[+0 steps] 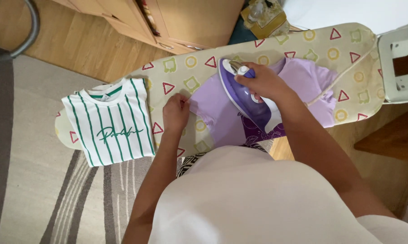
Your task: The person irons a purple t-shirt on an ironing board, smoothing out the fabric and sleeves with a steam iron. After ironing both sides, the person folds the t-shirt neatly and places it on top of a previously folded striped shirt.
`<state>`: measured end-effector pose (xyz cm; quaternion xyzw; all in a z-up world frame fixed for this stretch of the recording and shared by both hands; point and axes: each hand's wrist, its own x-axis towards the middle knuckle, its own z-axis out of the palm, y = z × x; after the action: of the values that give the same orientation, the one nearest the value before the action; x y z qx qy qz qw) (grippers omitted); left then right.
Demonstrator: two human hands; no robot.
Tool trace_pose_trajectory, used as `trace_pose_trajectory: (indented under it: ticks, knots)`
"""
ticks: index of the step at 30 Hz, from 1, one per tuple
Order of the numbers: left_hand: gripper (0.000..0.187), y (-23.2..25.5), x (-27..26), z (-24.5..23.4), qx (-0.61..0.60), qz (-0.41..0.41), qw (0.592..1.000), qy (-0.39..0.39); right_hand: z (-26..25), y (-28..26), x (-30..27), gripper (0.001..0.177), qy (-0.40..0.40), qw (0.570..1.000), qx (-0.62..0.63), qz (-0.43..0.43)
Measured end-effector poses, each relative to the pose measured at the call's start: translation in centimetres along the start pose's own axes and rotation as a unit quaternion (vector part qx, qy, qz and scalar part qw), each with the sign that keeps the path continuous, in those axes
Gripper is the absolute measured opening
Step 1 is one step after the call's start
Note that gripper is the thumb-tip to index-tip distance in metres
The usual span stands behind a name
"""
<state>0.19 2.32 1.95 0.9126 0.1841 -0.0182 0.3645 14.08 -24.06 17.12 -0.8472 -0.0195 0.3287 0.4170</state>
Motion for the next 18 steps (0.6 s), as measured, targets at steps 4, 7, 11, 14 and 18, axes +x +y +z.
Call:
trace_pose_trajectory:
  ticks: [4, 7, 11, 14, 18]
  knots:
    - [0.014, -0.8, 0.6, 0.2, -0.017, 0.008, 1.0, -0.007, 0.8, -2.2, -2.2, 0.064, -0.054, 0.999, -0.007, 0.001]
    - [0.015, -0.4, 0.6, -0.3, -0.023, 0.024, 0.999, -0.021, 0.3, -2.2, -4.2, 0.069, -0.069, 0.995, -0.073, 0.012]
    - [0.017, 0.1, 0.7, -1.0, -0.009, 0.021, 0.999, -0.035, -2.4, -1.6, -8.6, 0.069, -0.024, 0.983, -0.158, 0.095]
    - [0.018, 1.1, 1.0, -0.7, 0.019, 0.029, 0.999, -0.019, -5.6, 1.0, -11.4, 0.07, 0.051, 0.964, -0.202, 0.166]
    - [0.021, 1.3, 3.4, 1.7, 0.094, 0.101, 0.986, 0.09, -10.3, 7.9, -13.0, 0.066, 0.126, 0.945, -0.136, 0.27]
